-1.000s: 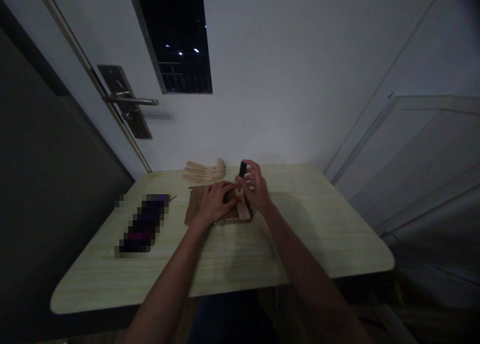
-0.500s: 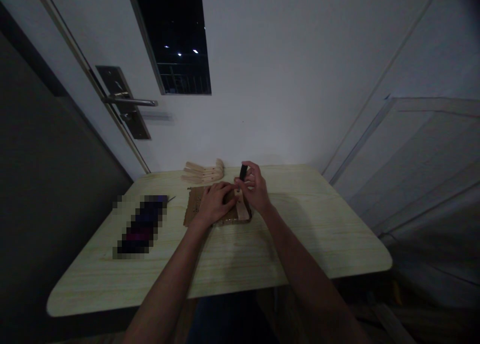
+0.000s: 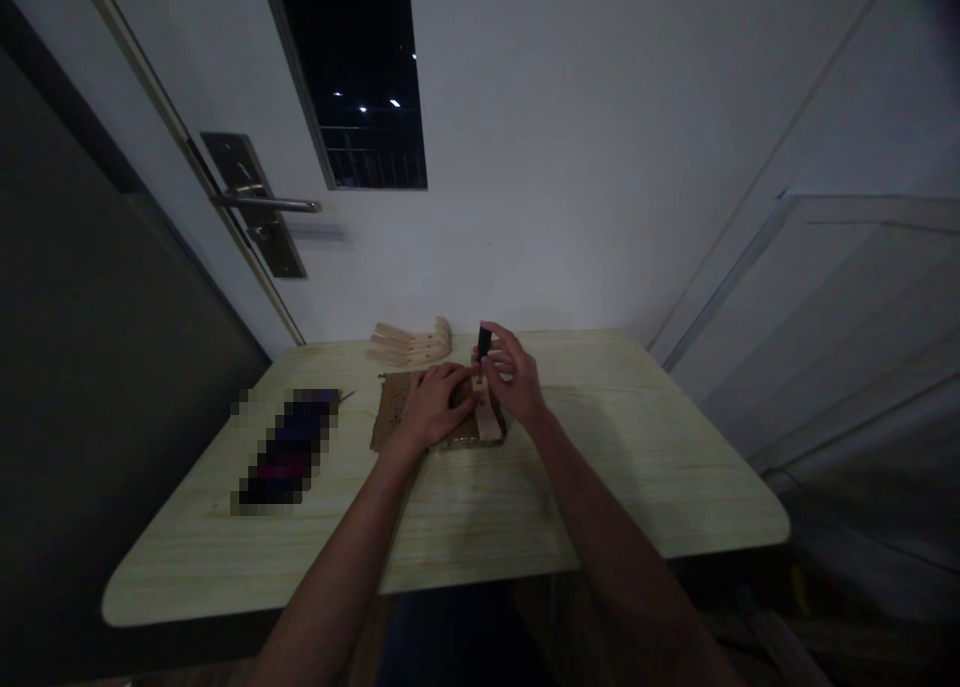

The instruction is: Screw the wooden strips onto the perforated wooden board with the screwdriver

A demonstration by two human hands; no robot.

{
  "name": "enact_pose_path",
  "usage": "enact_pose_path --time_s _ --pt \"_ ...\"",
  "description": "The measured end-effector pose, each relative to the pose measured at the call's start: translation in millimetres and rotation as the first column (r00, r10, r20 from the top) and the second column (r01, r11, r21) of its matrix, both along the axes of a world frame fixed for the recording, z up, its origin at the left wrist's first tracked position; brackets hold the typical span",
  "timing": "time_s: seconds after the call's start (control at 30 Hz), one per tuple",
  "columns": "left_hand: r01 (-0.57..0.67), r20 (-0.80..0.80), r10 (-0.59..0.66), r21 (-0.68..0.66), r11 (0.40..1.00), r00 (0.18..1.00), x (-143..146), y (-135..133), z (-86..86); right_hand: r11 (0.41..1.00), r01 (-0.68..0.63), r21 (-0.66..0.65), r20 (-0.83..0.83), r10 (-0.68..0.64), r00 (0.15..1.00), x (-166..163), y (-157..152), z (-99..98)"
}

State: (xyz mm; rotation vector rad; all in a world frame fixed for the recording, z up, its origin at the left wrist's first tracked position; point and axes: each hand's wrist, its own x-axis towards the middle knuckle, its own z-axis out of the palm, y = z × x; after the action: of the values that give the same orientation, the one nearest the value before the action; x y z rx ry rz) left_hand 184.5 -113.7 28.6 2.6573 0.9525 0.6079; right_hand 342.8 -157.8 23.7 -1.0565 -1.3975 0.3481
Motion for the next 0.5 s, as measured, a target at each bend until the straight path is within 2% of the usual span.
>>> enact_pose_path --time_s 0.2,0.27,0.5 --pt "-0.019 -0.003 0.019 -0.027 0.999 1.0 1.0 -2.8 4.2 0.988 0.152 0.031 0.026 -0.153 0.988 1.5 4.1 -4.2" --pt "-0.021 -0.001 0.021 -0.035 0.999 1.0 1.1 -3.0 4.3 0.985 0.166 0.035 0.045 -0.168 0.985 2.0 3.9 -4.1" --pt "-0.018 0.015 0.018 -0.028 0.999 1.0 0.0 -2.5 2.5 0.999 -0.019 -0.042 0.017 0.019 1.0 3.3 -3.0 5.1"
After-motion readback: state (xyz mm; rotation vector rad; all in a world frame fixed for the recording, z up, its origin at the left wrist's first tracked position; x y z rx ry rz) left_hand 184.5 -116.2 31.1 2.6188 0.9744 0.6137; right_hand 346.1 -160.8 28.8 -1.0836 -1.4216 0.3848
